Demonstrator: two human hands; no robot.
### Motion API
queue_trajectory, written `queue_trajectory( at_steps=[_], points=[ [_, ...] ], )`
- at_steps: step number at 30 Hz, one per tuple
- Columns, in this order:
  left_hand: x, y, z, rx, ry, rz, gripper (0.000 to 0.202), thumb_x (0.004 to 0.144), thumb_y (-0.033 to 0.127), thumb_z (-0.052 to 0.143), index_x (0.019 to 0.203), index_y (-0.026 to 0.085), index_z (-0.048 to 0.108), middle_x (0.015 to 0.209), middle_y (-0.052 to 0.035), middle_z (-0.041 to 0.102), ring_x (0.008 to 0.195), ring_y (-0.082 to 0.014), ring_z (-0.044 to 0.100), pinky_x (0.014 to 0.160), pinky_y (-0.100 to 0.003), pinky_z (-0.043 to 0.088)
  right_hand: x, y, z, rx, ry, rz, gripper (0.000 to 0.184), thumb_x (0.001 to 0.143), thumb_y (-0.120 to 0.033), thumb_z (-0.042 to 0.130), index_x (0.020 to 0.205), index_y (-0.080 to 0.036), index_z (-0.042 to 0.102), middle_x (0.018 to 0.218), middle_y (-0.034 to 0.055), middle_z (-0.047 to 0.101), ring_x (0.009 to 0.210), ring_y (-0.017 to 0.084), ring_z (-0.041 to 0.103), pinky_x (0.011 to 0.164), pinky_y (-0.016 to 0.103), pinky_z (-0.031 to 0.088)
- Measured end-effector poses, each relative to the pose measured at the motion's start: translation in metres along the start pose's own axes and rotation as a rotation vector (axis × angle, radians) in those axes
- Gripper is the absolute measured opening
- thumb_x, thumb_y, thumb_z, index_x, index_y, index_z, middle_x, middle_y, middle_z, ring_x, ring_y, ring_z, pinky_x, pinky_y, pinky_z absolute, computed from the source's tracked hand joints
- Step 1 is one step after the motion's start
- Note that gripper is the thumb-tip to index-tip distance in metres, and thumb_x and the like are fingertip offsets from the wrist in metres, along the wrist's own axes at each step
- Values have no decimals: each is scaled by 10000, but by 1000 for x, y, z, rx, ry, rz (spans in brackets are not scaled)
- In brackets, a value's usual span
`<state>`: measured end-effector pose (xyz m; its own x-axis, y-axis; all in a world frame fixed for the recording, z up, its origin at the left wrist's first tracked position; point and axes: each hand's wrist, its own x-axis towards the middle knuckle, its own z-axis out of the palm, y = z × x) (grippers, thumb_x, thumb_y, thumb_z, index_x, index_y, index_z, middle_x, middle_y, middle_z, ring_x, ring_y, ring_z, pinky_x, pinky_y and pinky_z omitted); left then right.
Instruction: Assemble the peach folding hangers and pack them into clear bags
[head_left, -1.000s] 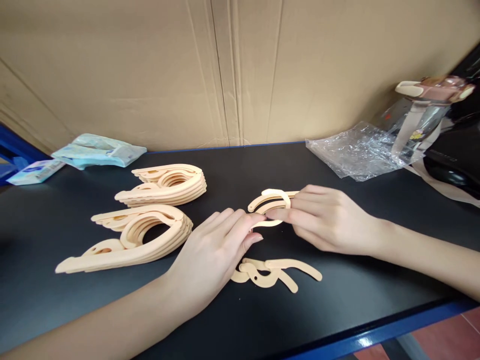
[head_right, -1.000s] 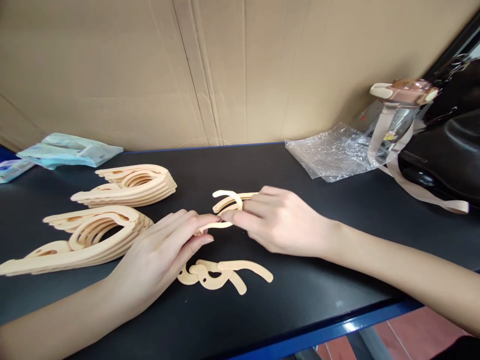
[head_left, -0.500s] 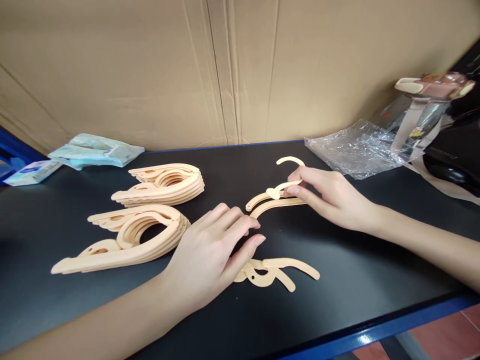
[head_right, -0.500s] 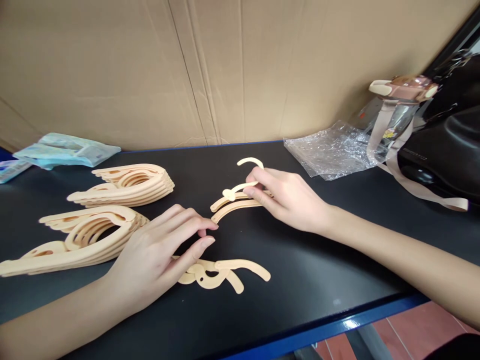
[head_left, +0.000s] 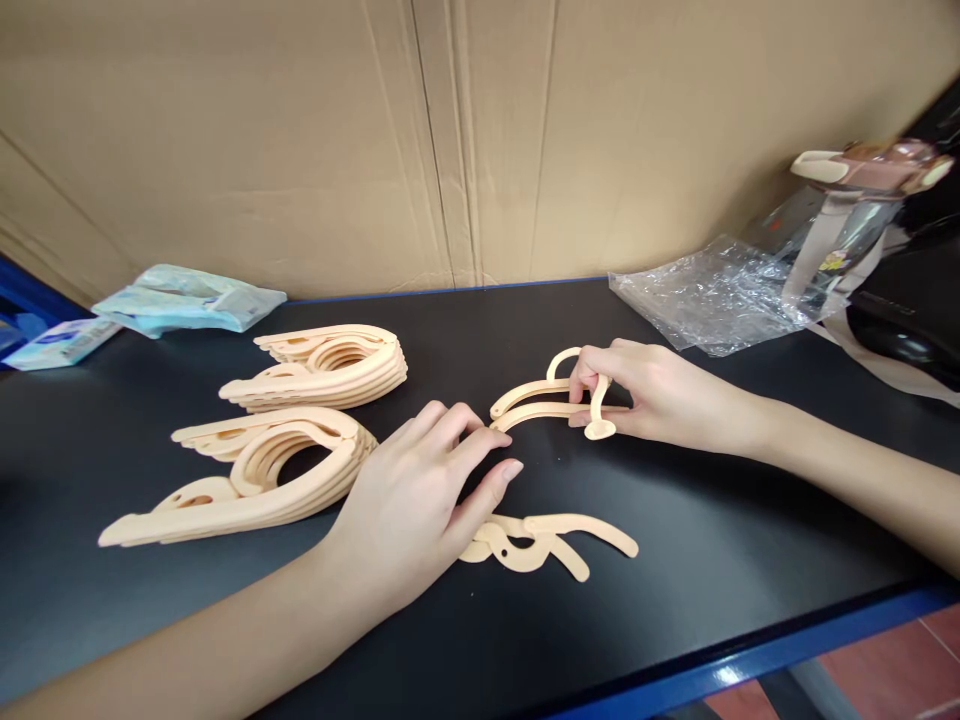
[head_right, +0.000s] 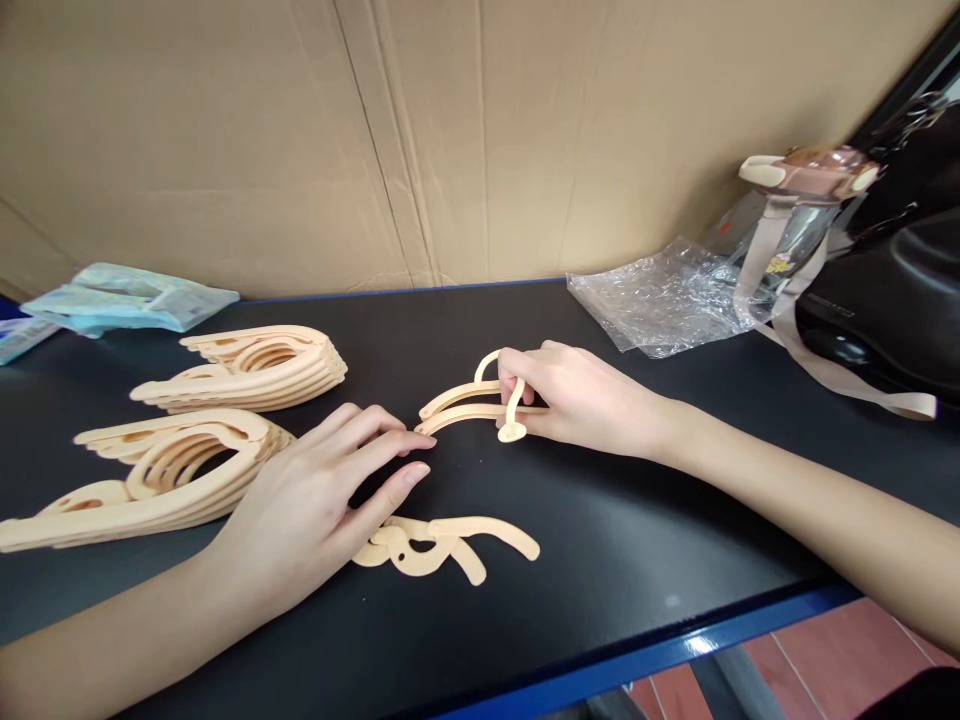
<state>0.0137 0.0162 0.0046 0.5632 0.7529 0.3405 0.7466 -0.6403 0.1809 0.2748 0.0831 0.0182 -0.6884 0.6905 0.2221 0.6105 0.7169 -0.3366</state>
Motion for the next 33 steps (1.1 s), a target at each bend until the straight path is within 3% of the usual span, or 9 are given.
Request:
queue_trajectory(
  at_steps=[5,9,12,18,21,25,29,33],
  points=[
    [-1,-1,0,-36,7,-25,303,1027,336,436,1192,155,614,1013,-52,656,903,-237,574,745,-368,467,-2,-15,4,188,29,90,226,837,-211,680,816,-232,455,755,-49,643,602,112,550,573,242,393],
    [-3,-1,1,-136,35,-67,379,1018,364,463,1345,172,459,1100,-49,643,937,-207,597,813,-355,483,-4,-30,6,416,95,167,234,823,-174,655,790,-234,431,769,-46,672,629,108,608,586,230,446],
    [-2,0,1,-115,29,-59,419,1026,362,450,1408,200,397,1086,-35,642,922,-206,590,817,-358,476,-6,-37,7,451,72,157,225,835,-156,638,792,-236,432,786,-40,687,646,109,637,595,224,470],
    [2,0,0,-20,-21,39,359,1040,336,411,1347,166,489,1072,-49,639,912,-244,541,774,-387,448,-6,-36,8,380,30,80,249,865,-160,648,797,-238,421,842,-38,716,684,108,662,621,223,484],
    [2,0,0,-30,-59,41,355,1039,345,413,1326,159,508,1097,-66,616,926,-250,530,779,-398,445,-5,-38,9,407,-13,66,168,883,-158,636,832,-227,492,901,-22,722,730,108,674,656,225,498],
    [3,0,1,-79,-105,29,286,1044,341,386,1173,183,587,1123,-66,583,956,-251,516,794,-411,442,-4,-42,9,515,-47,28,76,902,-200,644,894,-211,569,956,-10,701,781,100,669,699,221,507],
    [3,1,1,-107,-126,-7,289,1049,322,361,1123,188,606,1066,-61,571,939,-248,509,794,-418,441,-5,-41,9,673,-80,96,111,933,-248,612,891,-215,514,1025,20,698,922,146,680,795,283,529],
    [3,0,1,-143,-101,-27,283,1049,297,361,1106,193,618,1016,-46,575,914,-227,521,795,-396,443,-6,-37,10,757,-61,98,117,950,-231,575,881,-220,481,1037,23,683,938,159,661,846,338,518]
  ],
)
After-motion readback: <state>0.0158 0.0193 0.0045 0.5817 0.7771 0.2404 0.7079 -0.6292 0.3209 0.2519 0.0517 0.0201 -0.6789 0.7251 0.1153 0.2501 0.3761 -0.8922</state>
